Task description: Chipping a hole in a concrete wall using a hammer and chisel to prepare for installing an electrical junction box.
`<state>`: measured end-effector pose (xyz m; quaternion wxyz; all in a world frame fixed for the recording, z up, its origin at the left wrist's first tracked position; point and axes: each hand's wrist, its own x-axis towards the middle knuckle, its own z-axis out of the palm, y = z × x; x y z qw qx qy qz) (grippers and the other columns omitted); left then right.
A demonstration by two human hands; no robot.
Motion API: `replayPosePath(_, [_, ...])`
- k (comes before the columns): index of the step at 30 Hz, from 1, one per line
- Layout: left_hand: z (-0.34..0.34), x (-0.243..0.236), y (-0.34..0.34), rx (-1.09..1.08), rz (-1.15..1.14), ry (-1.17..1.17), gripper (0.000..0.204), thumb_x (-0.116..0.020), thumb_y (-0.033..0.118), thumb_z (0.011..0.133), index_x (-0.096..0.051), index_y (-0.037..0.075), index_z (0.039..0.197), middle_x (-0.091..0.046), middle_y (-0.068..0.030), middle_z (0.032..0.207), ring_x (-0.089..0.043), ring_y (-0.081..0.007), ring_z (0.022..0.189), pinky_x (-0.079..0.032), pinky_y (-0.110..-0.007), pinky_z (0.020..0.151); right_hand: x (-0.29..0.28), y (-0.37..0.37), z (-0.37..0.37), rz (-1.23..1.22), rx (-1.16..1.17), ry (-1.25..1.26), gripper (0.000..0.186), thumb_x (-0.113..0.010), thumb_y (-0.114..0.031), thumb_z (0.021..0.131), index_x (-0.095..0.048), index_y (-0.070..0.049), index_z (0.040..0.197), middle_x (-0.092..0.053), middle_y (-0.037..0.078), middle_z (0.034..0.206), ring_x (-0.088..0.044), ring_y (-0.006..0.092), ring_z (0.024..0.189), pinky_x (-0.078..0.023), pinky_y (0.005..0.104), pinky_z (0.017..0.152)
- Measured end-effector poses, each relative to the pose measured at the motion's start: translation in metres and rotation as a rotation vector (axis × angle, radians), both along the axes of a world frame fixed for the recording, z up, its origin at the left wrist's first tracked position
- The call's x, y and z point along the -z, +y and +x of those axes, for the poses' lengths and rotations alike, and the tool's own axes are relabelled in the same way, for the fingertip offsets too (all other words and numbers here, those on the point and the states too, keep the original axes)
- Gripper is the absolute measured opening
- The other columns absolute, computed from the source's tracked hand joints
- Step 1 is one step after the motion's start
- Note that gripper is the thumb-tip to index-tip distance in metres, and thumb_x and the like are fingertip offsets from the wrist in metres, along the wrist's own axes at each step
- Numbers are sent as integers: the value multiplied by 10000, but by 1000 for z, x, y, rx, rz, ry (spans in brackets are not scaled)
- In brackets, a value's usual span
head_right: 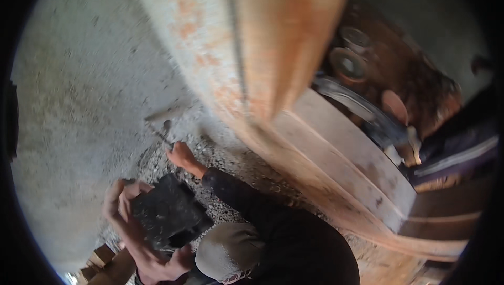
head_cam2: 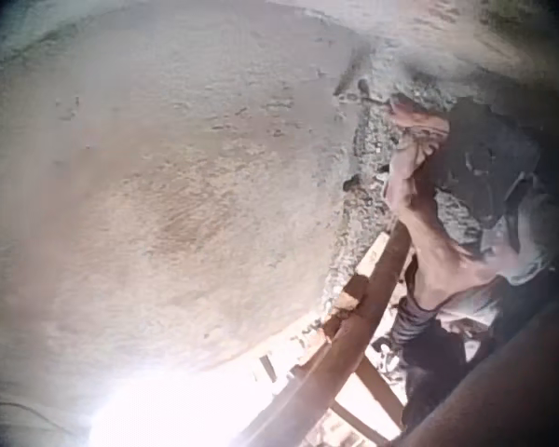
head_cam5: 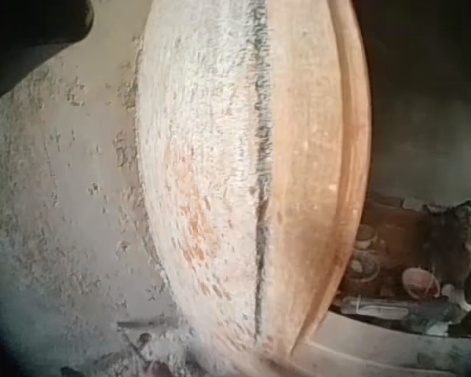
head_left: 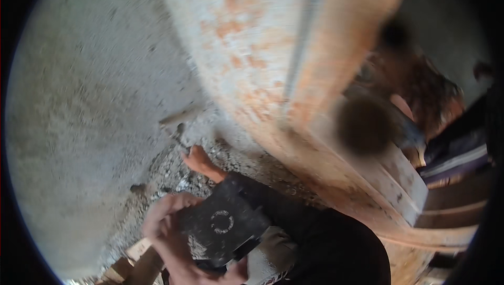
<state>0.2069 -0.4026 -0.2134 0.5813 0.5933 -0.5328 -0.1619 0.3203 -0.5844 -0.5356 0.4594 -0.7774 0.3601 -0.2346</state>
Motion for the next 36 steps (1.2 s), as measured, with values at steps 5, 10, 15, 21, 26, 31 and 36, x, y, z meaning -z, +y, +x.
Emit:
replayPosePath(5, [-63, -33, -76, 678, -158, -262, 693, -771, 196, 556, -547, 12, 1186, -521, -130, 1068, -544, -240, 983, -437, -343, 848, 30, 18, -60, -102, 211, -267, 510, -631, -364, 893, -603, 82, 648, -549, 258, 533, -541, 393, 463, -475, 483, 519])
replayPosePath(10, [-145, -12, -106, 925, -269, -270, 582, -806, 129, 622, -560, 103, 1149, -603, -123, 1100, -576, -317, 1028, -442, -429, 915, -22, 61, -57, 2, 79, -253, 506, -633, -342, 907, -585, 57, 598, -541, 149, 472, -509, 238, 377, -401, 402, 378])
replayPosePath(15, [-254, 39, -100, 682, -579, -227, 438, -716, 165, 676, -548, 81, 1071, -553, -199, 1147, -501, -369, 1143, -352, -526, 1001, -33, 65, -99, 252, 128, -311, 621, -616, -415, 922, -517, -18, 456, -438, 15, 382, -424, 113, 325, -317, 331, 341])
replayPosePath(21, [-231, 37, -97, 461, -549, -440, 410, -603, 265, 826, -587, 96, 1199, -517, -154, 1291, -434, -340, 1264, -303, -547, 1068, -30, 55, -79, -56, 71, -248, 536, -614, -338, 938, -521, -51, 495, -467, -1, 419, -436, 107, 374, -325, 321, 398])
replayPosePath(26, [-120, 39, -16, 193, -162, -929, 338, -537, 232, 901, -596, 94, 1203, -532, -145, 1311, -489, -239, 1227, -431, -383, 956, -115, 37, -79, -99, 11, -624, 392, -576, -222, 962, -512, -73, 604, -460, -31, 505, -406, 82, 430, -296, 301, 417])
replayPosePath(31, [-2, -19, 62, 624, 344, -187, 295, -673, 348, 881, -637, 109, 1051, -649, -71, 865, -640, -237, 728, -528, -344, 590, -70, 29, -39, -142, 53, -944, 388, -518, -196, 969, -489, -53, 609, -470, 7, 542, -394, 114, 470, -330, 335, 460])
replayPosePath(36, [36, 11, 80, 739, 486, -5, 245, -699, 284, 876, -634, 73, 982, -648, -83, 804, -638, -266, 645, -499, -369, 561, -1, 20, -16, -191, 129, -199, 454, -621, -295, 896, -589, 53, 607, -545, 203, 507, -549, 334, 433, -416, 446, 468])
